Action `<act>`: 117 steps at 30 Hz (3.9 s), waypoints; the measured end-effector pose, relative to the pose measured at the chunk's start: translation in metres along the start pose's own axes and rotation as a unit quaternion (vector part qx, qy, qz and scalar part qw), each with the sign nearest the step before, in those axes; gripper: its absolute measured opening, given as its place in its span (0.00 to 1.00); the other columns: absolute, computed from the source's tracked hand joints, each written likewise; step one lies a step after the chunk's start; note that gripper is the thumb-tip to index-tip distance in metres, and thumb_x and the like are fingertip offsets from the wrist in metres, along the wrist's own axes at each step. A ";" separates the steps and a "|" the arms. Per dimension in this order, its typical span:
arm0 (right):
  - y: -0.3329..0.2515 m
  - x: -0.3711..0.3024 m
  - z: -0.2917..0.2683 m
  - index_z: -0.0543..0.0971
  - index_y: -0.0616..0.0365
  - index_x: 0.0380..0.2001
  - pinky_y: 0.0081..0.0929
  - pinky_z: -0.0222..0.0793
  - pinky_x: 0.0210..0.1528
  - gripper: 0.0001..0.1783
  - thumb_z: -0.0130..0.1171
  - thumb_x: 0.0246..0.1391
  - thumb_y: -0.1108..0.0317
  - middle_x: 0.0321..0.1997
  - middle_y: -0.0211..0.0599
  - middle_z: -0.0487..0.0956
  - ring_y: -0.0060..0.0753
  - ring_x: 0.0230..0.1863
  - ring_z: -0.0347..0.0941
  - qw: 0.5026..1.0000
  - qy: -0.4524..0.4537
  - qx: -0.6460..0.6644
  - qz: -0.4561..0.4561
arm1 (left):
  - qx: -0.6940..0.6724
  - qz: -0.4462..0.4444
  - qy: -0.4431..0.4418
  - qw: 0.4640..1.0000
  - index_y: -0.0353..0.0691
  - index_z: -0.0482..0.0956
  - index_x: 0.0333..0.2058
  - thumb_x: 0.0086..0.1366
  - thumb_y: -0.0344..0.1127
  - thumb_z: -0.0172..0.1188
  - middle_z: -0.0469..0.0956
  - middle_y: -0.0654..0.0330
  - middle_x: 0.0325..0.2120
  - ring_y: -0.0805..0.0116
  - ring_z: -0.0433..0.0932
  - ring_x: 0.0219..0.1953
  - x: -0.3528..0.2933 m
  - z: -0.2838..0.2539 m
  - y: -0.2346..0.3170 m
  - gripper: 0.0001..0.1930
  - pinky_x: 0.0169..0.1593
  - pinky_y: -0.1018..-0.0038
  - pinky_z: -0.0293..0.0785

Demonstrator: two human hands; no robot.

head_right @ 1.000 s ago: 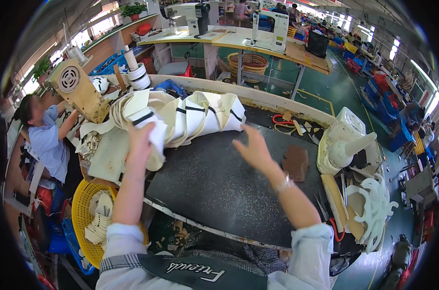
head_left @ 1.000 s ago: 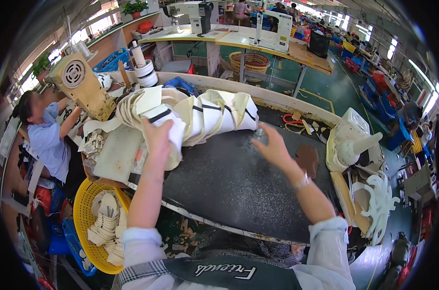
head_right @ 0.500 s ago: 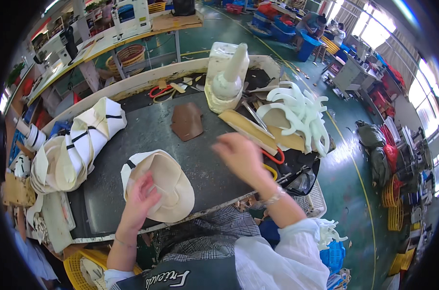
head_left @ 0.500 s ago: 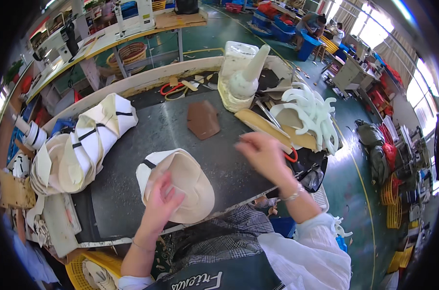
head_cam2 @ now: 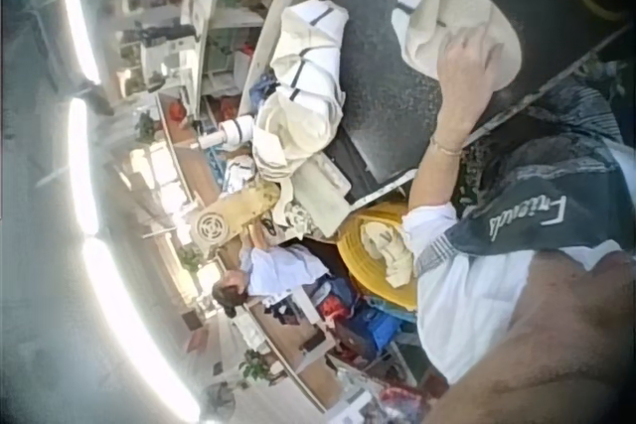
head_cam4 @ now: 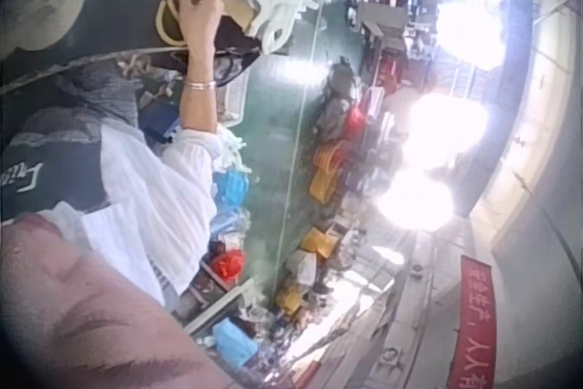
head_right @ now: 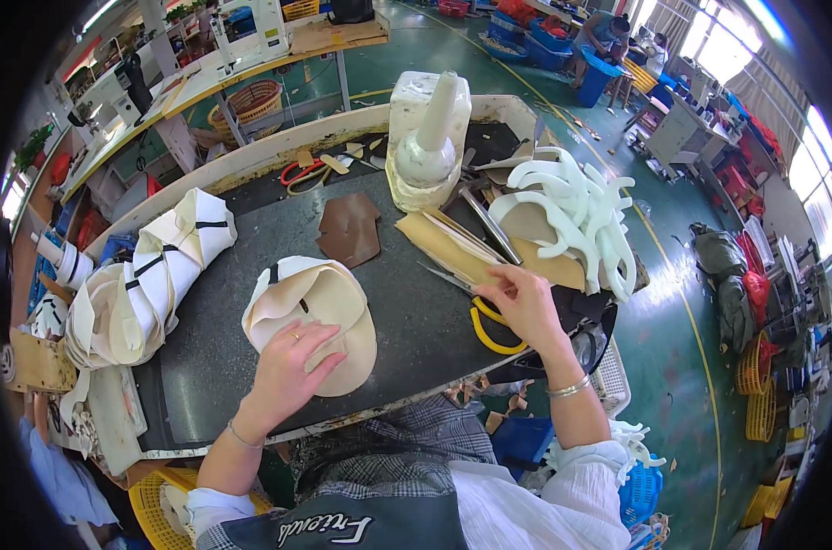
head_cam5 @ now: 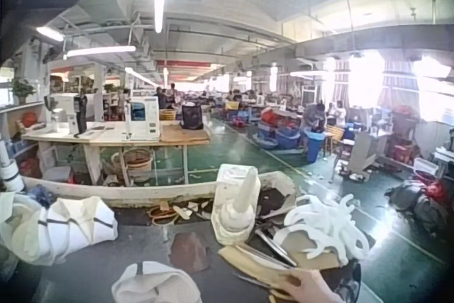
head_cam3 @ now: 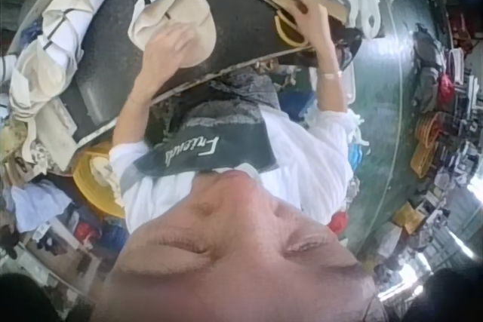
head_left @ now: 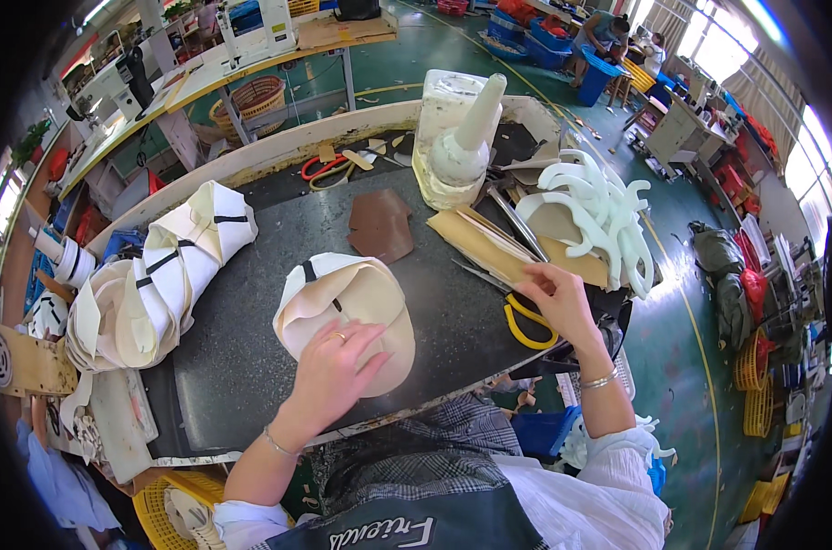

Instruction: The person inserts foam padding into shoe uppers by hand, presses and shapes them together, and stacks the assembled shoe parts on the table.

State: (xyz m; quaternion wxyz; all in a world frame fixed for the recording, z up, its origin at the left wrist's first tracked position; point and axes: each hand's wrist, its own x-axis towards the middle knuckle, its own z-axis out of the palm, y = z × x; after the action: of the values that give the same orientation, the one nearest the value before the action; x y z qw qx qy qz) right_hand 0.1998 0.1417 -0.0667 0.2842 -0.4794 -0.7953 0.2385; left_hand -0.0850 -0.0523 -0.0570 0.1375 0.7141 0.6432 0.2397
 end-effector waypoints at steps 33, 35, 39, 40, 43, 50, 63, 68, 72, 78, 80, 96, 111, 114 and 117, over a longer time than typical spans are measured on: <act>0.025 0.020 -0.008 0.76 0.63 0.30 0.16 0.65 0.28 0.11 0.67 0.43 0.78 0.23 0.24 0.77 0.14 0.24 0.70 0.979 -0.068 0.178 0.076 | -0.177 0.029 0.062 0.982 0.41 0.79 0.44 0.59 0.35 0.62 0.79 0.58 0.44 0.61 0.74 0.51 0.054 0.044 0.044 0.14 0.56 0.67 0.65; 0.012 0.015 -0.019 0.79 0.64 0.31 0.14 0.65 0.28 0.06 0.64 0.47 0.76 0.26 0.23 0.78 0.13 0.24 0.69 0.984 -0.026 0.166 0.062 | -0.363 -0.125 -0.059 0.921 0.40 0.79 0.44 0.60 0.37 0.63 0.80 0.59 0.43 0.66 0.77 0.47 0.041 0.036 0.046 0.14 0.53 0.70 0.69; -0.042 -0.027 -0.009 0.79 0.62 0.32 0.11 0.65 0.29 0.04 0.62 0.51 0.76 0.27 0.25 0.77 0.13 0.28 0.71 0.972 0.061 0.226 -0.014 | -0.604 -0.108 0.196 0.765 0.33 0.79 0.42 0.55 0.29 0.67 0.81 0.55 0.39 0.69 0.80 0.40 0.048 0.059 0.060 0.15 0.46 0.73 0.74; -0.057 -0.040 0.003 0.78 0.62 0.30 0.08 0.63 0.27 0.03 0.62 0.50 0.77 0.26 0.25 0.77 0.11 0.26 0.71 0.971 0.009 0.223 -0.091 | -0.604 -0.109 0.197 0.765 0.33 0.79 0.42 0.55 0.29 0.67 0.81 0.55 0.39 0.69 0.80 0.40 0.046 0.054 0.060 0.15 0.46 0.73 0.74; -0.077 -0.051 0.023 0.78 0.64 0.34 0.12 0.69 0.28 0.05 0.60 0.52 0.78 0.28 0.31 0.78 0.16 0.26 0.74 0.924 -0.092 0.370 0.004 | -0.556 -0.100 0.149 0.812 0.32 0.78 0.41 0.53 0.25 0.69 0.81 0.56 0.38 0.67 0.79 0.41 0.030 0.028 0.058 0.16 0.46 0.72 0.76; -0.106 -0.062 0.049 0.75 0.70 0.38 0.26 0.79 0.33 0.08 0.49 0.62 0.75 0.30 0.41 0.80 0.30 0.29 0.80 0.819 -0.339 0.459 0.060 | -0.654 -0.130 0.407 0.624 0.33 0.79 0.39 0.56 0.24 0.66 0.81 0.59 0.36 0.74 0.79 0.37 -0.005 0.010 0.056 0.11 0.41 0.76 0.76; -0.142 -0.077 0.041 0.64 0.63 0.28 0.21 0.72 0.18 0.08 0.41 0.64 0.75 0.18 0.38 0.73 0.25 0.16 0.73 0.845 -0.265 0.453 -0.102 | -0.138 -0.143 0.526 0.827 0.38 0.77 0.47 0.50 0.28 0.70 0.79 0.59 0.36 0.61 0.66 0.55 -0.039 -0.033 0.055 0.24 0.57 0.64 0.61; -0.170 -0.076 0.042 0.63 0.63 0.26 0.16 0.68 0.15 0.09 0.44 0.62 0.75 0.18 0.38 0.74 0.21 0.13 0.71 0.856 -0.249 0.427 -0.150 | -0.117 -0.056 0.280 0.951 0.49 0.85 0.28 0.46 0.42 0.70 0.78 0.75 0.28 0.64 0.69 0.48 -0.049 -0.038 0.076 0.10 0.52 0.62 0.54; -0.178 -0.067 0.051 0.70 0.64 0.24 0.13 0.68 0.18 0.08 0.54 0.57 0.79 0.16 0.32 0.76 0.16 0.19 0.75 0.865 -0.227 0.419 -0.157 | -0.171 -0.046 0.247 0.953 0.48 0.85 0.29 0.45 0.38 0.71 0.78 0.72 0.29 0.65 0.71 0.45 -0.044 -0.049 0.056 0.11 0.50 0.65 0.58; -0.177 -0.055 0.074 0.73 0.62 0.23 0.14 0.64 0.15 0.10 0.55 0.59 0.73 0.14 0.27 0.73 0.14 0.14 0.69 0.855 -0.236 0.430 -0.169 | -0.470 -0.142 0.160 0.856 0.36 0.85 0.31 0.48 0.31 0.72 0.79 0.60 0.29 0.75 0.78 0.32 -0.040 -0.060 0.043 0.11 0.39 0.79 0.72; -0.179 -0.053 0.075 0.72 0.63 0.24 0.15 0.64 0.15 0.11 0.54 0.60 0.71 0.14 0.27 0.72 0.14 0.14 0.68 0.819 -0.256 0.489 -0.155 | -0.473 -0.130 0.162 0.856 0.37 0.85 0.33 0.46 0.27 0.72 0.79 0.61 0.30 0.74 0.78 0.33 -0.044 -0.054 0.035 0.13 0.40 0.80 0.72; -0.172 -0.051 0.060 0.73 0.66 0.32 0.12 0.66 0.18 0.08 0.50 0.62 0.71 0.22 0.34 0.79 0.18 0.20 0.75 0.796 -0.339 0.500 -0.030 | -0.071 0.042 0.202 0.976 0.36 0.75 0.50 0.50 0.21 0.63 0.77 0.53 0.47 0.52 0.77 0.48 -0.044 -0.052 0.048 0.25 0.51 0.65 0.74; -0.182 -0.052 0.080 0.74 0.61 0.22 0.12 0.58 0.14 0.09 0.58 0.56 0.75 0.13 0.27 0.74 0.11 0.14 0.67 0.866 -0.181 0.409 -0.226 | -0.536 -0.148 0.138 0.819 0.32 0.83 0.32 0.50 0.25 0.69 0.82 0.58 0.33 0.74 0.78 0.35 -0.042 -0.061 0.038 0.09 0.40 0.80 0.72; -0.170 -0.049 0.087 0.74 0.61 0.25 0.12 0.60 0.16 0.09 0.53 0.61 0.73 0.16 0.29 0.74 0.15 0.15 0.68 0.834 -0.236 0.465 -0.177 | -0.419 -0.231 0.154 0.865 0.30 0.80 0.39 0.62 0.29 0.59 0.81 0.53 0.38 0.68 0.81 0.36 -0.045 -0.062 0.038 0.09 0.42 0.76 0.77; -0.159 -0.046 0.094 0.72 0.59 0.32 0.18 0.67 0.25 0.09 0.47 0.65 0.67 0.21 0.30 0.72 0.18 0.19 0.67 0.733 -0.266 0.625 -0.025 | -0.762 -0.234 0.233 0.557 0.29 0.73 0.47 0.69 0.36 0.49 0.79 0.51 0.41 0.61 0.81 0.41 -0.052 -0.059 0.004 0.15 0.45 0.69 0.79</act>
State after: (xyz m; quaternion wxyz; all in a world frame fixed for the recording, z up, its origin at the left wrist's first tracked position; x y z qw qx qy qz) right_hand 0.0539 0.0220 -0.0412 0.3024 -0.0904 -0.5213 0.7929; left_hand -0.1154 -0.1103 -0.0131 0.5268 0.0867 0.3749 0.7579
